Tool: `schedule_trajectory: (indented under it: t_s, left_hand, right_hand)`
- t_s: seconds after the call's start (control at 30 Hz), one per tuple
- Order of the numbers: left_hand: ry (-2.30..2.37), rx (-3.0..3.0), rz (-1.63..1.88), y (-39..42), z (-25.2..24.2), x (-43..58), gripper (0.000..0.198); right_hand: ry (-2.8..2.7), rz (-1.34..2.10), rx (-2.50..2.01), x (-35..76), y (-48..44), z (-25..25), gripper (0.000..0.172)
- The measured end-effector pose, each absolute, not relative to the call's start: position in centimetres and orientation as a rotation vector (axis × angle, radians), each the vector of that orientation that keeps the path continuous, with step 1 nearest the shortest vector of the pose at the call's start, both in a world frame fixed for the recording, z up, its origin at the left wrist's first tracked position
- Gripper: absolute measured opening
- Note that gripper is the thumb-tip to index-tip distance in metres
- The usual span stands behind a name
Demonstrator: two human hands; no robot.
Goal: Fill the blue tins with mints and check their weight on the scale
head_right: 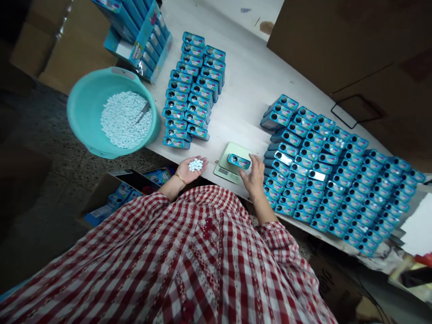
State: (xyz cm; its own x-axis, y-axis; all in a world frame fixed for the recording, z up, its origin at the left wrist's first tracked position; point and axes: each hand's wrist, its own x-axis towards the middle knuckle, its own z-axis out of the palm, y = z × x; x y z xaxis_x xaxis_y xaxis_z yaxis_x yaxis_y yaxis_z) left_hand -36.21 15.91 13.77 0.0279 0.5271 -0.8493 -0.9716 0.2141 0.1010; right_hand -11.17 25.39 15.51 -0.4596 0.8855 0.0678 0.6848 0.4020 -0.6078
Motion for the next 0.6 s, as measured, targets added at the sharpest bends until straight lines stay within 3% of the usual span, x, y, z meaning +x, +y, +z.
schedule_trajectory:
  t_s: [0.2, 0.33, 0.6]
  left_hand:
    - [0.873, -0.611, 1.263, 16.1, 15.1, -35.8, 0.019]
    - [0.804, -0.569, 1.206, 16.8, 16.1, -34.4, 0.022]
    - [0.815, -0.563, 1.127, 17.2, 16.3, -33.1, 0.026]
  right_hand:
    - [-2.457, 0.554, -1.170, -13.2, 24.9, 18.1, 0.049]
    - [-2.647, 0.733, -0.808, -17.1, 23.0, 19.8, 0.033]
    - [-3.005, 0.738, -0.787, -19.7, 21.9, 18.6, 0.032]
